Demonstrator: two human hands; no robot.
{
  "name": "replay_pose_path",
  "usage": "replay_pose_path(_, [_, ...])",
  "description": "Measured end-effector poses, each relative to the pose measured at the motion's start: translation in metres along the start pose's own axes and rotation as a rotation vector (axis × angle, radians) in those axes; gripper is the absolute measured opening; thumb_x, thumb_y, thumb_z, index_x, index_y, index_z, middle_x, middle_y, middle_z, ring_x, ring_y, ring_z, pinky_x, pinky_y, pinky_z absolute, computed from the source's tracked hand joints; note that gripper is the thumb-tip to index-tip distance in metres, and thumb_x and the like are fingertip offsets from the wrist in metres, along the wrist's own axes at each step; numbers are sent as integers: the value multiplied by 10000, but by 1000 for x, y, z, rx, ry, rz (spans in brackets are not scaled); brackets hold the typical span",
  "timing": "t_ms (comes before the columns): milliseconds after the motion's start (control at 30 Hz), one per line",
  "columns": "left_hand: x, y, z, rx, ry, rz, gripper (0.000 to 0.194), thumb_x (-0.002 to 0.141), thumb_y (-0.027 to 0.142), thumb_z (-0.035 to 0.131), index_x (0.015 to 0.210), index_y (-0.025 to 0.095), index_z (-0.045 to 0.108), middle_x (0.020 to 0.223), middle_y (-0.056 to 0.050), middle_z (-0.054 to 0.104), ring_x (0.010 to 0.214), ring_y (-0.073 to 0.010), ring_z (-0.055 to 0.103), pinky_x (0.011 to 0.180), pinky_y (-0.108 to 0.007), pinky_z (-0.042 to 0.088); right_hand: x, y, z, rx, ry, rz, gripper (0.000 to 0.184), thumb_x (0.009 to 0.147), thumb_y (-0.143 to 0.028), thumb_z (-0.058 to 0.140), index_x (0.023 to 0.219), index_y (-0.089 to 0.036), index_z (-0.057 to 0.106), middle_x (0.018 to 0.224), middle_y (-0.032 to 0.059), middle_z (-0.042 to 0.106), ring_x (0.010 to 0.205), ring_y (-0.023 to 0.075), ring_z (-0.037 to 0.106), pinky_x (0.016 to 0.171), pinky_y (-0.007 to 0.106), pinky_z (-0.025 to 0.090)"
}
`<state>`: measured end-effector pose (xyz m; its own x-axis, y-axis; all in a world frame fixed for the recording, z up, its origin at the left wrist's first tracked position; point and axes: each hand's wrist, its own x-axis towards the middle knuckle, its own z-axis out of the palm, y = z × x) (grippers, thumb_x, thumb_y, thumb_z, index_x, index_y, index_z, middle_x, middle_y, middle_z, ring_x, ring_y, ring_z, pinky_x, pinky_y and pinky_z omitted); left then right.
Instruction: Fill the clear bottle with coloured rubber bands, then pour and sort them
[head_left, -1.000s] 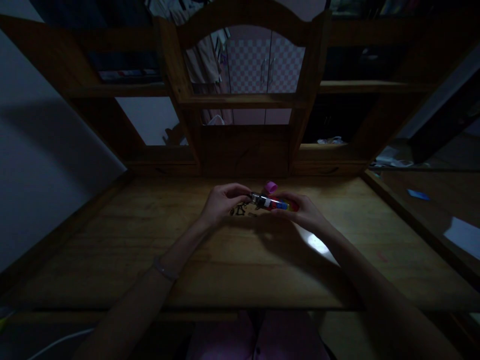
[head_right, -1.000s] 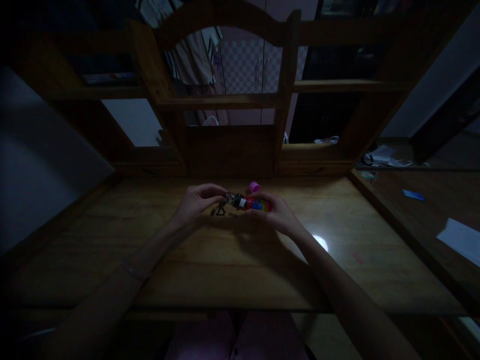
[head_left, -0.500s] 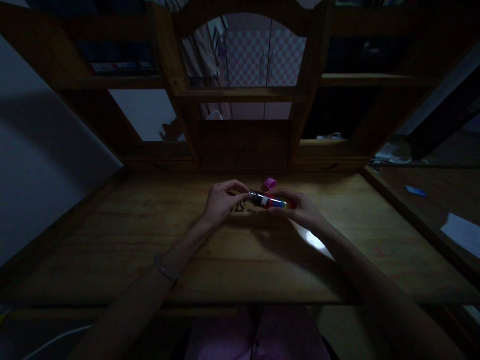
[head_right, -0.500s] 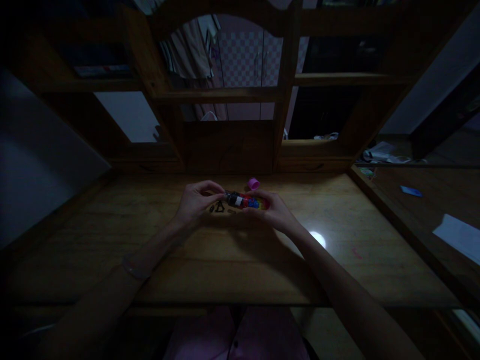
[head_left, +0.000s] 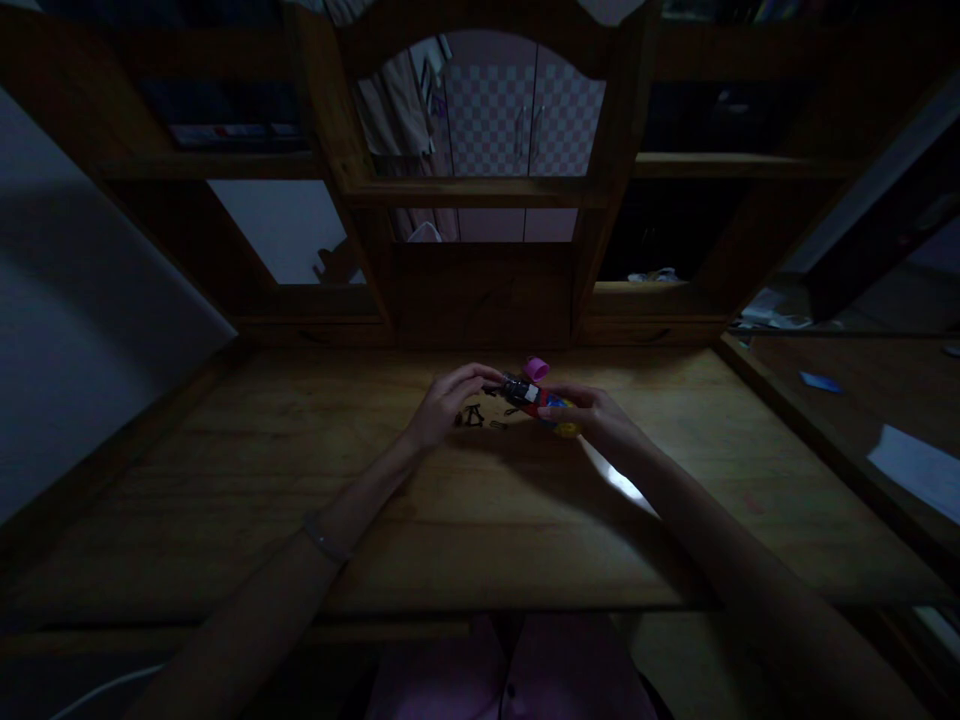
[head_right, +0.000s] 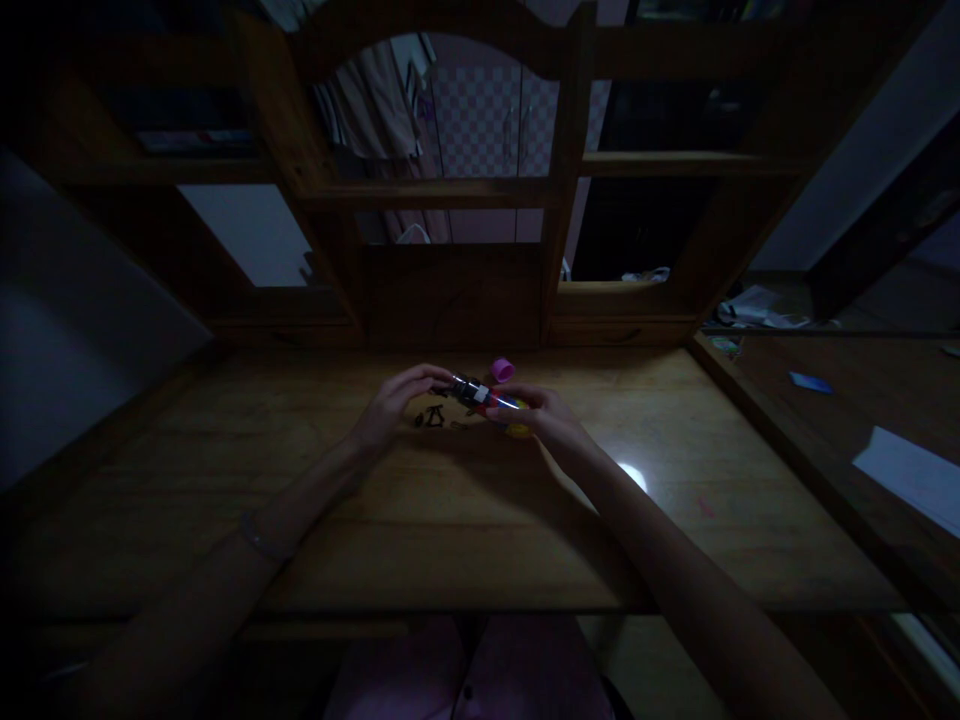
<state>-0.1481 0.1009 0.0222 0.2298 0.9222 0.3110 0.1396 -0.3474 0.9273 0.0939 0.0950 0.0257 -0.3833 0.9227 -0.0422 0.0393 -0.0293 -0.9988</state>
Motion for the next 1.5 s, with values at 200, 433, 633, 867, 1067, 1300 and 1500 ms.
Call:
replay_pose_path(200, [-3, 5, -3, -69, -104, -34, 267, 895, 285, 518, 1113, 198, 645, 1190, -76, 674, 1115, -240, 614, 944, -371, 482, 2, 0, -2, 37, 22, 76, 472, 704, -371, 779, 1145, -222, 702, 1116, 81, 704, 1072, 277, 630, 946, 408, 457])
replay_pose_path(433, [0, 0, 2, -20, 39, -18, 173, 883, 328, 605, 983, 188, 617, 1027, -65, 697, 991, -198, 657, 847, -309, 509, 2, 0, -2, 53, 14, 68, 435, 702, -367, 790, 1108, -230, 716, 1099, 70, 710, 1061, 269, 632, 960, 415, 451])
replay_pose_path(633, [2, -4, 2, -24, 206, -23, 261, 740, 350, 771, 843, 175, 607, 809, -15, 691, 779, -170, 679, 716, -275, 531, -2, -5, 2, -7, -39, -8, 390, 721, -354, 779, 1083, -222, 722, 1134, 60, 698, 1061, 261, 627, 972, 405, 433])
replay_pose_path(867, [-5, 8, 0, 212, 148, 111, 200, 792, 380, 728, 841, 188, 746, 880, -49, 690, 853, -190, 641, 803, -332, 518, -3, -6, 3, -27, -51, -22, 377, 729, -351, 773, 1088, -245, 718, 1141, 45, 697, 1073, 255, 621, 991, 407, 418])
replay_pose_path(1067, [-9, 14, -3, 328, -7, 304, 320, 967, 315, 450, 1026, 215, 749, 1062, -65, 639, 1061, -226, 540, 995, -430, 413, -1, -2, 1, 79, -34, 4, 382, 718, -326, 793, 1080, -225, 723, 1117, 64, 701, 1069, 263, 618, 1001, 422, 405])
replay_pose_path(1300, [-13, 7, 3, 226, -12, 297, 371, 959, 338, 403, 1082, 218, 731, 1184, -79, 473, 1125, -248, 471, 1020, -430, 397, -6, -7, 7, 109, -53, 1, 384, 716, -326, 792, 1084, -242, 719, 1096, 55, 695, 1048, 265, 613, 972, 423, 419])
replay_pose_path(1500, [-14, 4, 9, 232, -33, 263, 382, 956, 345, 398, 1082, 217, 735, 1093, -67, 424, 1085, -237, 447, 1037, -415, 367, -5, -6, 6, 66, -55, -26, 380, 712, -319, 786, 1078, -242, 724, 1125, 60, 689, 1064, 263, 607, 979, 424, 403])
